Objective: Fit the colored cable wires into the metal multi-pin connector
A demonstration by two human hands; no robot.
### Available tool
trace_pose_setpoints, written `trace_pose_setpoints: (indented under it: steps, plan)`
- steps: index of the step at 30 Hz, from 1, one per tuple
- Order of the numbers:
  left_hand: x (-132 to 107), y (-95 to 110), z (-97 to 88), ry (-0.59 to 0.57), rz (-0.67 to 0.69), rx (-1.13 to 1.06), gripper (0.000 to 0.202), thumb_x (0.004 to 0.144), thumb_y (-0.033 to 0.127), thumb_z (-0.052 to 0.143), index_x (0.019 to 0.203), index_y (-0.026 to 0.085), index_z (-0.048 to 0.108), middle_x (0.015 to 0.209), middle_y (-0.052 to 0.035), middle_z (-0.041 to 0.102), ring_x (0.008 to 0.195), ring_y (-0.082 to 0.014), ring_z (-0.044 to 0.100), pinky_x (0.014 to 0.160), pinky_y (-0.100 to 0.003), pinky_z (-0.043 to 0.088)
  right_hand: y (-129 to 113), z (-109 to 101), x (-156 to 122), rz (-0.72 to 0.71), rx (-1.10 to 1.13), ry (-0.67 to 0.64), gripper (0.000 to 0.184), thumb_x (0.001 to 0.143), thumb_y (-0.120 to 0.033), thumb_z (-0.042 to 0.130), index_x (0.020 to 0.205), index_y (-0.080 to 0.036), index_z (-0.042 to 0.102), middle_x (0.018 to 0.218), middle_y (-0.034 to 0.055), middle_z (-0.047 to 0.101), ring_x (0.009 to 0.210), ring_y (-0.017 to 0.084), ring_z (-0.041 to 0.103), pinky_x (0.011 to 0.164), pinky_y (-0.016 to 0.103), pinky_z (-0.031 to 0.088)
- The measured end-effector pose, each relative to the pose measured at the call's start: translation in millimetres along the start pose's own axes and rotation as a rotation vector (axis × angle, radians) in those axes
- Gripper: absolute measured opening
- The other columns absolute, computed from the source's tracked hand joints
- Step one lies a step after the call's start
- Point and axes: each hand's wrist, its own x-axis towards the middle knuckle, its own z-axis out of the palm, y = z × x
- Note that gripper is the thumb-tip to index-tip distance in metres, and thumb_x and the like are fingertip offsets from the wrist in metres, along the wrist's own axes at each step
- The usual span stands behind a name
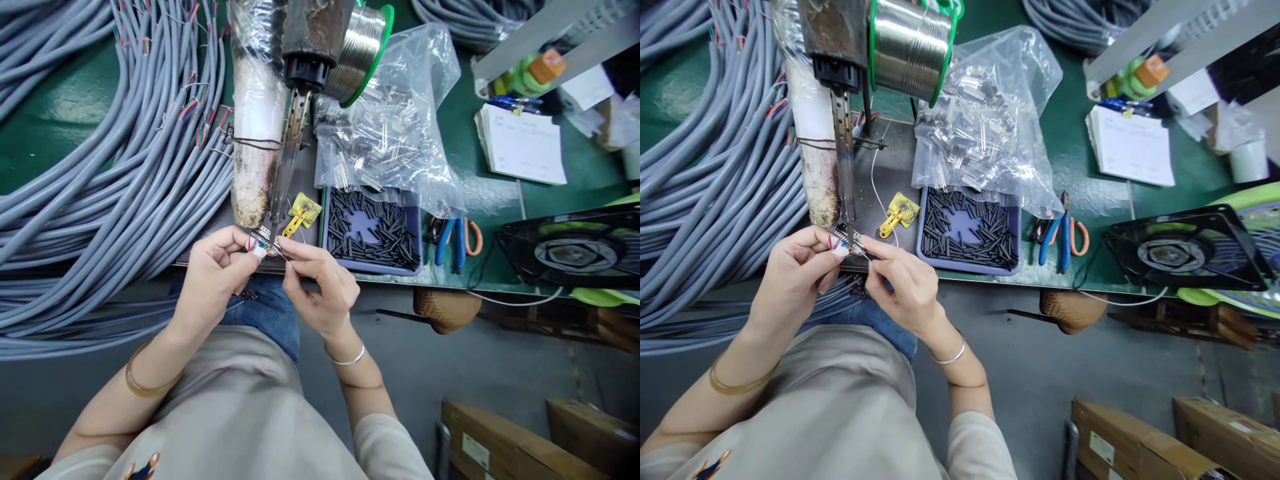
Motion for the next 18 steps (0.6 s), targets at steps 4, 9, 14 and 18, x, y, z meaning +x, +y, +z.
trace_pose_setpoints:
  steps: [4,9,14,18]
  plan:
    - [-1.0,-1.0,-0.1,0.004,0.033,0.019,0.016,0.075,0.019,0.078,0.072,0.017,0.063,0.055,0.0067,0.055,0.038,-0.0020,0.036,0.037,-0.016,0.026,1.0,-0.1,0.4,-0.015,-0.026,-0.005,0.021,0.089,-0.003,0.066,0.093,-0.022,0.058,0.112,0.0108,0.082,0.093,0.017,0.081,0.075,0.025,0.066]
    - [-3.1,2.7,0.4,0.010,0.030,0.063,0.016,0.078,0.019,0.077,0.072,0.018,0.062,0.050,0.0076,0.051,0.038,-0.0031,0.036,0.038,-0.016,0.027,-1.0,-3.2,5.2,-0.043,-0.056,-0.012,0.020,0.089,-0.004,0.068,0.093,-0.023,0.060,0.112,0.0094,0.082,0.094,0.016,0.081,0.075,0.024,0.067]
    - [-3.5,4.6,0.0,0.000,0.021,0.061,0.018,0.077,0.018,0.078,0.070,0.019,0.061,0.047,0.0085,0.047,0.037,-0.0035,0.035,0.038,-0.016,0.027,-2.3,-5.2,6.4,-0.108,-0.116,-0.018,0.018,0.090,-0.007,0.068,0.096,-0.022,0.062,0.110,0.0086,0.083,0.097,0.017,0.081,0.082,0.027,0.070]
    - [-3.8,1.8,-2.2,-0.023,-0.011,0.061,0.018,0.080,0.019,0.075,0.070,0.018,0.061,0.048,0.0082,0.048,0.038,-0.0030,0.034,0.037,-0.016,0.025,0.4,-4.5,2.9,-0.188,-0.157,-0.030,0.017,0.090,-0.006,0.066,0.090,-0.022,0.060,0.107,0.0111,0.083,0.097,0.018,0.081,0.084,0.029,0.071]
